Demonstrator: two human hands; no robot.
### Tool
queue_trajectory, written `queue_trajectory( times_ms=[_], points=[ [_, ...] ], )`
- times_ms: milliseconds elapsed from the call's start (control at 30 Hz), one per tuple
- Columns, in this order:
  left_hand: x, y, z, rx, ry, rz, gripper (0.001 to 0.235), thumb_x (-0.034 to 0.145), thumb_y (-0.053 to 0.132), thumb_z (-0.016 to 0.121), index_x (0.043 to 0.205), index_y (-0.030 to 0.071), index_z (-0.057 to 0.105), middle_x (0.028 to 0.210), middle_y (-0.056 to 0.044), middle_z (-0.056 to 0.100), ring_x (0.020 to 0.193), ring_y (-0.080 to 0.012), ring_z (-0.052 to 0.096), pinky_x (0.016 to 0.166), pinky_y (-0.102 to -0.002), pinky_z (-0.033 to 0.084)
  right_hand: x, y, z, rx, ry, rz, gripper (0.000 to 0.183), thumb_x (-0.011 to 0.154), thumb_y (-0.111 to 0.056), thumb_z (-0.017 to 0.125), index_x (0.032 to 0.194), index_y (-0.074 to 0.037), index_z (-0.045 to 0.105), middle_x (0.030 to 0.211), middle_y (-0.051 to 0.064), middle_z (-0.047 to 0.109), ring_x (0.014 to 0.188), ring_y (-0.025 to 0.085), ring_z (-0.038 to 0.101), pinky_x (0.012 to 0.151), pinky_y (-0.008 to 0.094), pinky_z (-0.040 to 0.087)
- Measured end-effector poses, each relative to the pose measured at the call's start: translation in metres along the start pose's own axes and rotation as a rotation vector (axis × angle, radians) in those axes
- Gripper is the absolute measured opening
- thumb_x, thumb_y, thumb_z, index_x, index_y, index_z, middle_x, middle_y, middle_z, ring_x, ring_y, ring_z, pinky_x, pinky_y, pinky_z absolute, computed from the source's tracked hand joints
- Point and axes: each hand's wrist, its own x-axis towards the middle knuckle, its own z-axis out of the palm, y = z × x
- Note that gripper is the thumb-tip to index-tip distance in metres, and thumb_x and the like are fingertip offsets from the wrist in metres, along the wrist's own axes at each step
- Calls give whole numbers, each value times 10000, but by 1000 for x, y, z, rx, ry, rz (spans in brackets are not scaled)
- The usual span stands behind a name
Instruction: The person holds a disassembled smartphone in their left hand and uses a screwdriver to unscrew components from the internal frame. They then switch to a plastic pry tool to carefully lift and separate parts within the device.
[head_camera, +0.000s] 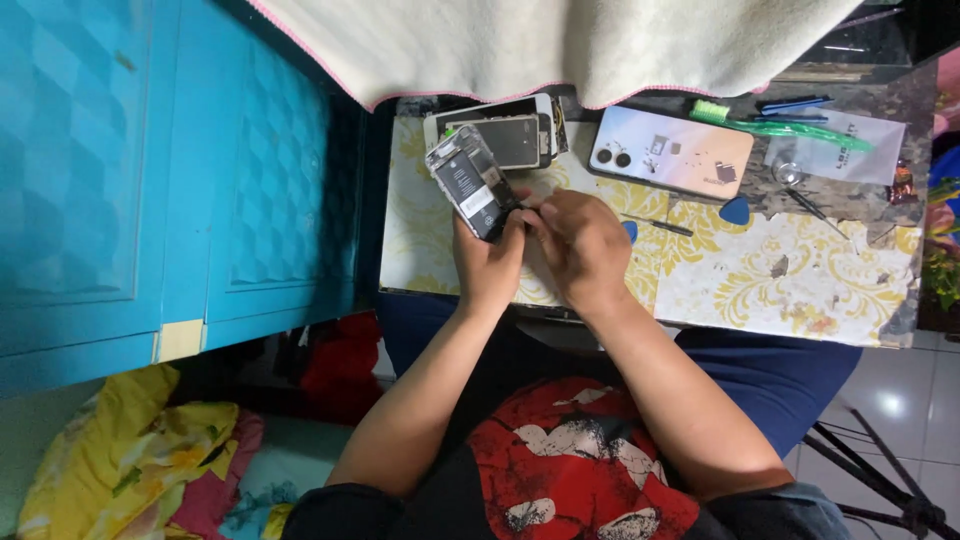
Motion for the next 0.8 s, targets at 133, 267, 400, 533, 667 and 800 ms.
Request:
queue_trajectory(
  times_ms=[133, 267, 400, 533, 667, 800],
  points=[
    [-2, -2, 5, -41, 23, 2, 324, 955, 19, 640, 1242, -17, 492, 1119, -175, 698, 1056, -202, 650, 811, -353, 588, 1, -4, -1, 14, 33, 58, 200, 842, 16, 890, 951, 17, 722, 842, 150, 763, 710, 351, 754, 618, 425, 594],
    [-4, -15, 5, 5, 32, 5, 454, 948, 7, 650, 1331, -39, 411, 1211, -187, 609, 1141, -196, 559, 865, -383, 569, 5, -9, -4, 88, 23, 193, 142, 869, -2, 854, 936, -8, 728, 894, 142, 793, 764, 338, 778, 653, 404, 612],
    [-3, -23, -8, 111, 74, -37, 508, 903, 70, 714, 1333, -11, 455, 1149, -186, 633, 1107, -222, 626, 825, -370, 584, 4, -6, -5, 77, 27, 191, 157, 874, 42, 826, 988, 37, 719, 891, 192, 787, 747, 393, 769, 631, 428, 612],
    [-3, -10, -1, 96, 101, -19, 477, 892, 65, 711, 1299, -23, 479, 1116, -162, 638, 1074, -197, 614, 825, -374, 581, 0, -6, -6, 95, -5, 170, 192, 882, 65, 806, 1044, 68, 702, 917, 216, 782, 768, 405, 768, 633, 436, 619],
    [-3, 4, 0, 170, 100, -1, 419, 859, 86, 744, 1219, 13, 542, 1024, -170, 706, 990, -253, 709, 751, -385, 594, 14, -13, -6, 83, -19, 132, 202, 938, -9, 759, 1092, 60, 647, 973, 227, 776, 799, 418, 762, 657, 471, 613],
    [-2, 9, -4, 213, 55, 12, 397, 850, 112, 748, 1175, 8, 547, 989, -230, 715, 940, -357, 739, 648, -442, 578, 9, -11, -4, 52, 31, 64, 206, 857, 18, 850, 1042, 26, 760, 884, 179, 752, 723, 387, 742, 625, 437, 599]
  ],
)
